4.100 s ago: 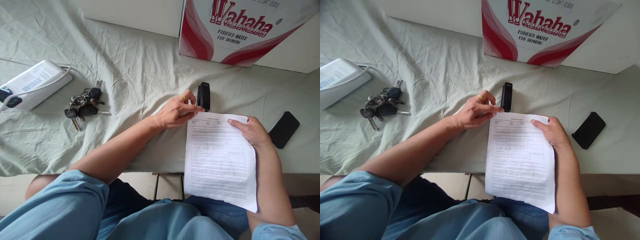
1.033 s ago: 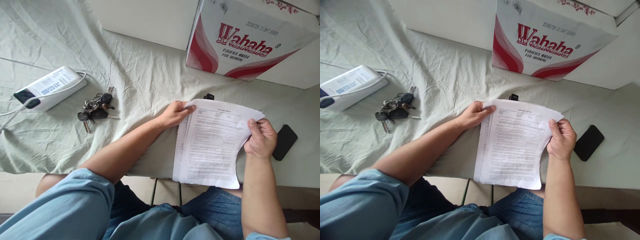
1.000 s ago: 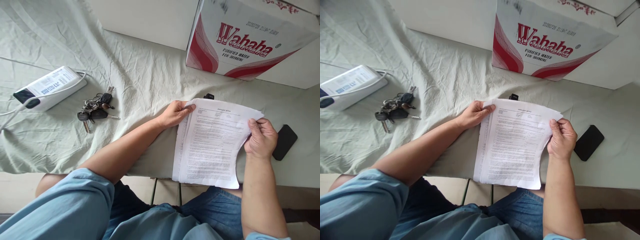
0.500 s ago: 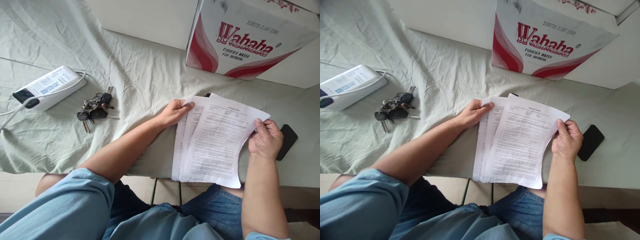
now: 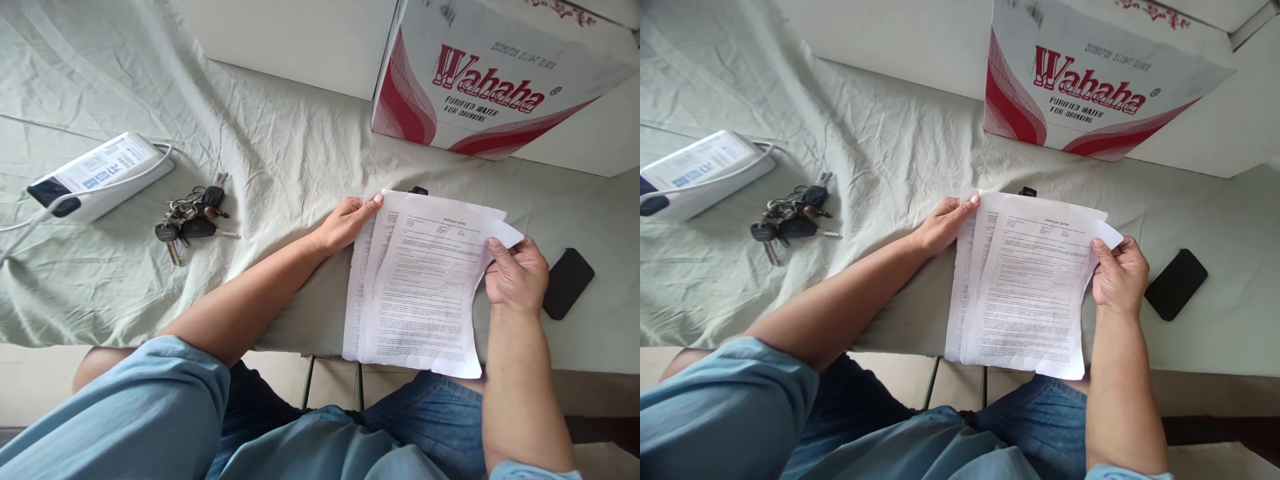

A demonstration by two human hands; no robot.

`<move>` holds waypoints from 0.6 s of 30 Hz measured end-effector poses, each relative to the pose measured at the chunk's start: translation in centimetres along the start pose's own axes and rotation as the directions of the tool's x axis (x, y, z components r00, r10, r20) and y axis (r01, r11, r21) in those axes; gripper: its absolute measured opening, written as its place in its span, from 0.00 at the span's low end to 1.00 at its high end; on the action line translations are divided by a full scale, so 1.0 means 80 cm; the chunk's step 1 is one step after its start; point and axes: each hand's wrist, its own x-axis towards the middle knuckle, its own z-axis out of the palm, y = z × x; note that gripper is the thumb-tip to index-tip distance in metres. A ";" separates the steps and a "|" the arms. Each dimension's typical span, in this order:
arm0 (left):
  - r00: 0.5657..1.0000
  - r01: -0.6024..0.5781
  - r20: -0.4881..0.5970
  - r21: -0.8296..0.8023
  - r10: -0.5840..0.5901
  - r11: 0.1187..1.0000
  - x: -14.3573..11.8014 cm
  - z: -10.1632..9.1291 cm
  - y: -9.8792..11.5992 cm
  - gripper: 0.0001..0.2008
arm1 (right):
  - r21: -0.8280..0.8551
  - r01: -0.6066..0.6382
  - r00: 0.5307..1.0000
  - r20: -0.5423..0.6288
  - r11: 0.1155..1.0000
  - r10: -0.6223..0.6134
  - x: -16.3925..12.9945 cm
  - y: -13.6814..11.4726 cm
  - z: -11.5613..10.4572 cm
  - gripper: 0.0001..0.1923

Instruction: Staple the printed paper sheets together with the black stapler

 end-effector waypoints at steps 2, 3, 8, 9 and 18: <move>1.000 -0.007 0.000 0.021 0.007 1.000 -0.001 0.000 0.002 0.40 | -0.008 0.050 0.999 -0.014 0.999 -0.050 -0.003 0.002 0.004 0.33; 1.000 -0.008 0.002 0.028 0.008 1.000 -0.001 0.000 0.002 0.41 | -0.013 0.066 0.998 -0.021 0.998 -0.067 -0.006 0.003 0.006 0.33; 1.000 -0.009 0.015 0.049 0.008 0.999 -0.003 0.000 0.003 0.43 | -0.038 0.086 0.994 -0.060 0.996 -0.088 -0.020 0.002 0.017 0.27; 1.000 -0.012 0.020 0.048 0.011 0.999 -0.002 0.000 0.003 0.43 | -0.046 0.090 0.994 -0.062 0.995 -0.093 -0.022 0.002 0.019 0.26; 0.999 -0.038 0.034 0.034 0.037 0.999 -0.001 -0.001 0.002 0.42 | -0.113 0.149 0.988 -0.027 0.982 -0.153 -0.031 0.011 0.023 0.24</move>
